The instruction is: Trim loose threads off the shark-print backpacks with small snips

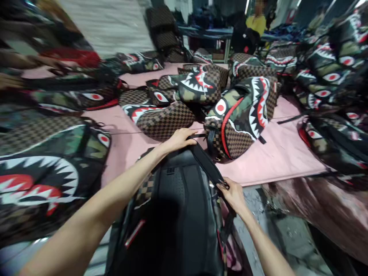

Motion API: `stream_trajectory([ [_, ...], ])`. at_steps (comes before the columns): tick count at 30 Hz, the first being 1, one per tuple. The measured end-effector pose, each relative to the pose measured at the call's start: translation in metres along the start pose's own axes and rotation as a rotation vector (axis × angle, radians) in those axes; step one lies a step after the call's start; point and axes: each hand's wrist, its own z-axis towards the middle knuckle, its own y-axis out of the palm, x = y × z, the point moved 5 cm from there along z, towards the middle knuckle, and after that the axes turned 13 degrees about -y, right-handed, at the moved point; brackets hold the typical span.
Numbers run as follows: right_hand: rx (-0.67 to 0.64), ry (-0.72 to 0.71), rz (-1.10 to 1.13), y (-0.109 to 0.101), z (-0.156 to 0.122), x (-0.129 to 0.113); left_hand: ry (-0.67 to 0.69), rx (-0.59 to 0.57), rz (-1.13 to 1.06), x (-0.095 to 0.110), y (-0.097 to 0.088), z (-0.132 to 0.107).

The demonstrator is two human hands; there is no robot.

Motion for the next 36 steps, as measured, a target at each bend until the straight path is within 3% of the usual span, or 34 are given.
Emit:
stream_trajectory([
  [2,0.051,-0.061,-0.031,-0.003,-0.009,0.004,-0.109,0.174,0.100,-0.010,-0.003,-0.078],
  [3,0.073,-0.088,-0.041,-0.004,-0.012,0.007,-0.173,0.204,0.153,-0.014,0.002,-0.118],
  [6,0.095,-0.186,-0.066,0.002,-0.018,0.014,-0.292,0.149,0.236,-0.026,0.033,-0.230],
  [8,0.092,-0.227,-0.070,0.009,-0.021,0.016,-0.411,0.116,0.231,-0.044,0.047,-0.283],
  [10,0.113,-0.237,-0.073,0.014,-0.022,0.016,-0.487,0.088,0.110,-0.068,0.044,-0.300],
  [12,0.139,-0.240,-0.079,0.017,-0.022,0.013,-0.487,0.176,-0.021,-0.090,0.020,-0.280],
  [14,0.159,-0.250,-0.090,0.018,-0.023,0.010,-0.508,0.315,-0.134,-0.109,-0.011,-0.239],
  [16,0.164,-0.261,-0.098,0.018,-0.025,0.008,-0.565,0.309,-0.245,-0.123,-0.027,-0.193],
  [19,0.178,-0.269,-0.119,0.018,-0.026,0.010,-0.643,0.221,-0.413,-0.132,-0.025,-0.148],
  [23,0.208,-0.277,-0.131,0.019,-0.027,0.014,-0.845,0.119,-0.681,-0.151,-0.005,-0.141],
  [29,0.163,-0.247,-0.094,0.021,-0.031,0.019,-0.983,0.082,-1.321,-0.174,0.001,-0.156],
  [32,0.142,-0.246,-0.028,0.009,-0.022,0.013,-0.970,0.083,-1.245,-0.180,-0.004,-0.158],
  [36,0.295,-0.241,0.054,-0.019,0.011,-0.028,-0.742,0.148,-0.602,-0.180,-0.026,-0.128],
])
